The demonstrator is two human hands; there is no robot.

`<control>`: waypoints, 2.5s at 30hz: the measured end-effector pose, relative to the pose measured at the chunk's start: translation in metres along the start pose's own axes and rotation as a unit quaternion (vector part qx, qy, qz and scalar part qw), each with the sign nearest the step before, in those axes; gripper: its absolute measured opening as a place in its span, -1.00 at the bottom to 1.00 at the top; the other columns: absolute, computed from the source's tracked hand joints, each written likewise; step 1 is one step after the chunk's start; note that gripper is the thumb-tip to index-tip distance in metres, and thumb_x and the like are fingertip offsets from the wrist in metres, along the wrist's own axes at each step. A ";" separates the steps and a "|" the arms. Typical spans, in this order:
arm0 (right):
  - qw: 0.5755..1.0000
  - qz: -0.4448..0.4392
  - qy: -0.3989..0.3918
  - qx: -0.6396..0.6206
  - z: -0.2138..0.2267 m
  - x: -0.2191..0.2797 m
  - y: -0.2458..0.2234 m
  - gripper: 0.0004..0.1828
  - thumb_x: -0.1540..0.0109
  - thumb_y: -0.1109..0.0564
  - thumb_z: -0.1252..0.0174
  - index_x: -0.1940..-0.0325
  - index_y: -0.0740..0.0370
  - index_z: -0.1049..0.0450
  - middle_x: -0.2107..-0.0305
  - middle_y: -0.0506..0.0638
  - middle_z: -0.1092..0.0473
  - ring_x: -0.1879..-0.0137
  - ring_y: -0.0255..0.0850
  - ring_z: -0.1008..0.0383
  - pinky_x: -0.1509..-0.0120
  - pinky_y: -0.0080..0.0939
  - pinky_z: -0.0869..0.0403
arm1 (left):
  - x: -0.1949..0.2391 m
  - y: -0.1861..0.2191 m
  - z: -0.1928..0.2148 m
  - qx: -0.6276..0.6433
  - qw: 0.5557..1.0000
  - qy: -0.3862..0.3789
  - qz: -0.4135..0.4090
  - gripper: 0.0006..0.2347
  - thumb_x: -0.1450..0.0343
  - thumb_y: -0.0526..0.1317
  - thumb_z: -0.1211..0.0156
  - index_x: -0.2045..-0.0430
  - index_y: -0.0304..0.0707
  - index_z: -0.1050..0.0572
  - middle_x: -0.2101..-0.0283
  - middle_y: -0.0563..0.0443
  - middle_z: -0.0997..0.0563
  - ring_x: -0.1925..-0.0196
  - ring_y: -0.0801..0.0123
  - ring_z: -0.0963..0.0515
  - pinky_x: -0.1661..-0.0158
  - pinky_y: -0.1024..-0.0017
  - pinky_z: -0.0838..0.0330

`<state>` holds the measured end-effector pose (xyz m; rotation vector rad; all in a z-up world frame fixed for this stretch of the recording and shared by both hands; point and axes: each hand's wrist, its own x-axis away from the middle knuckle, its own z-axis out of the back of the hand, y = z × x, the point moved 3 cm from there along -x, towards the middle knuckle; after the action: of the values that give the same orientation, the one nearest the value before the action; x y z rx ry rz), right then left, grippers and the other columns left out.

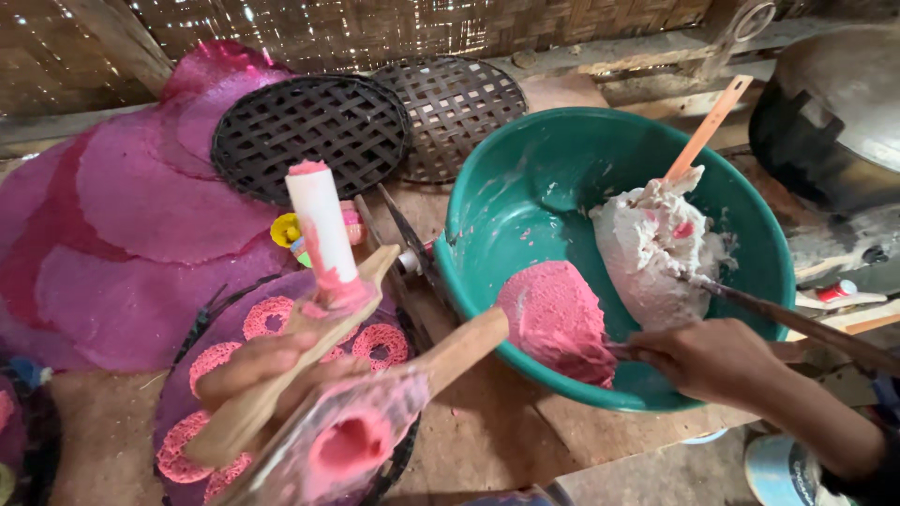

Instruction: The person scoops pink paste from a green bowl and applies it to a cylindrical mold. They then use a wooden tool to press the paste into a circular mold, creating a decorative pink ring. The finished rings are placed on a purple mat.

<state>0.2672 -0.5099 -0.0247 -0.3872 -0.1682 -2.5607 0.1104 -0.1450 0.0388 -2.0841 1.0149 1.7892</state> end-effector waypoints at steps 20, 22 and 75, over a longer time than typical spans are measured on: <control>0.915 0.159 0.369 -0.027 0.124 0.052 -0.178 -0.71 -0.16 -0.05 -0.21 0.04 -0.30 -0.63 0.39 -0.14 -0.61 0.45 -0.13 -0.59 0.44 -0.11 -0.49 | -0.012 -0.027 0.007 -0.127 0.915 -0.371 -0.096 -0.78 -0.25 -0.15 -0.30 0.26 -0.04 -0.61 0.12 -0.02 -0.41 0.04 0.16 -0.48 0.00 0.17 -0.36; 0.945 0.106 0.309 0.023 0.102 0.041 -0.207 -0.63 -0.16 -0.06 -0.22 -0.07 -0.23 -0.56 0.43 -0.12 -0.57 0.44 -0.10 -0.59 0.48 -0.06 -0.49 | -0.016 -0.026 0.014 -0.112 0.925 -0.360 -0.039 -0.74 -0.20 -0.12 -0.26 0.27 -0.08 -0.61 0.16 -0.06 -0.40 0.06 0.08 -0.48 0.04 0.12 -0.33; 0.524 0.183 0.083 -0.828 -0.030 -0.015 -0.275 -0.21 -0.27 -0.41 -0.07 -0.33 0.22 -0.28 0.15 0.15 -0.39 0.26 -0.11 -0.45 0.34 -0.09 -0.44 | -0.001 -0.134 0.129 0.234 0.826 -0.196 0.474 -0.73 -0.26 -0.22 -0.38 0.20 -0.20 -0.55 0.24 -0.01 -0.62 0.26 0.33 -0.61 0.24 0.30 -0.54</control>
<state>0.1268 -0.2757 -0.0695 -0.6448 2.2416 -1.4300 0.0920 0.0278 -0.0273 -0.8546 2.2809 1.8771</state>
